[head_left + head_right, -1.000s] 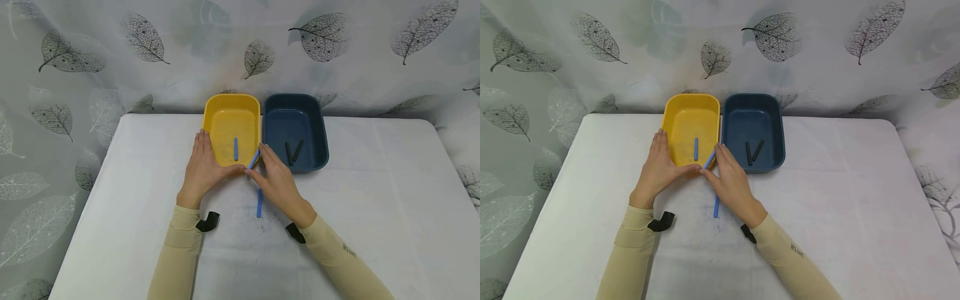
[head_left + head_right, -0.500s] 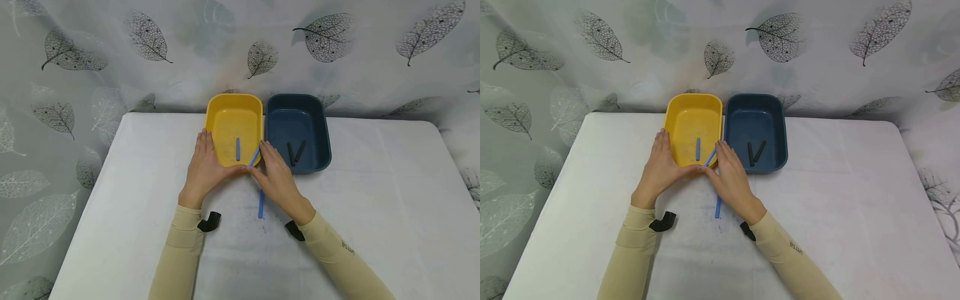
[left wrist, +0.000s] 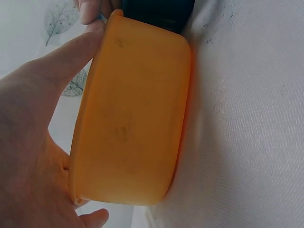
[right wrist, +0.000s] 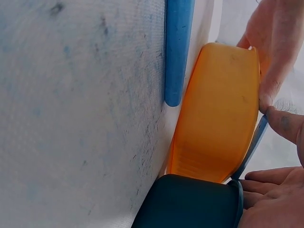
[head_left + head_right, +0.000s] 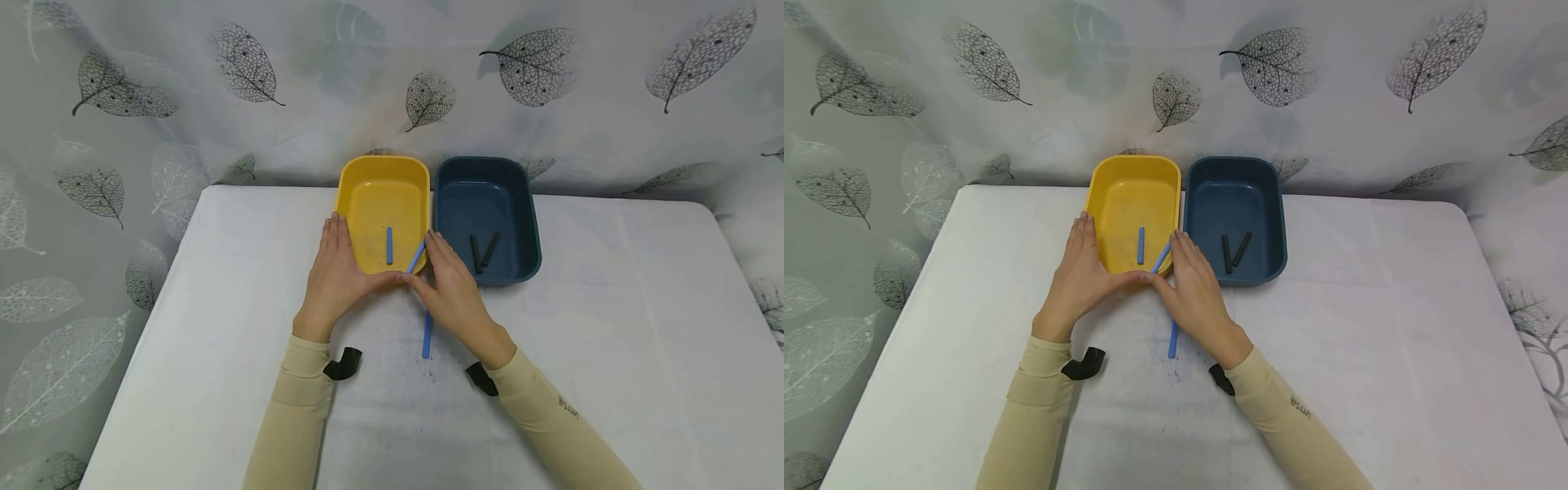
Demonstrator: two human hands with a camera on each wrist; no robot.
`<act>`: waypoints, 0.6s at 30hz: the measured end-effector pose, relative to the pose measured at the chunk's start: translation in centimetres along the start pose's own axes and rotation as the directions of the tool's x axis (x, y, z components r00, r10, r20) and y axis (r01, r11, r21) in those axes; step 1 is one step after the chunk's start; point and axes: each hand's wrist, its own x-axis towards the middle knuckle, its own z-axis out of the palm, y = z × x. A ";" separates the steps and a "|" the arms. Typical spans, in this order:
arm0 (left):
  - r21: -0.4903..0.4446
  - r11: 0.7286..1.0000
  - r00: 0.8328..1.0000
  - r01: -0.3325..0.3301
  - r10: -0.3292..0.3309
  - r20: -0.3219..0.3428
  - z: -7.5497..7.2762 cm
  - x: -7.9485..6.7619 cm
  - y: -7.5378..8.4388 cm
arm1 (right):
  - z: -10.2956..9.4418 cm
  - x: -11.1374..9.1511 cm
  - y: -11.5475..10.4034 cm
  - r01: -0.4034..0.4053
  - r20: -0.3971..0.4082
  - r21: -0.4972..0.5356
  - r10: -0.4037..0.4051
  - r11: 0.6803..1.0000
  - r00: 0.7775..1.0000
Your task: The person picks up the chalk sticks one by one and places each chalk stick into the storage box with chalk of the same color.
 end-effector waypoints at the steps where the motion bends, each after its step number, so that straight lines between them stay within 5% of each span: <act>1: 0.001 1.000 1.000 0.000 0.000 0.002 0.0 0.0 0.0 | 0.0 0.0 0.0 0.000 0.000 -0.001 0.000 1.000 1.000; 18: 0.006 1.000 1.000 0.011 -0.011 0.008 -0.1 -0.1 0.1 | -0.4 0.2 0.1 0.019 0.060 -0.032 -0.017 0.999 0.998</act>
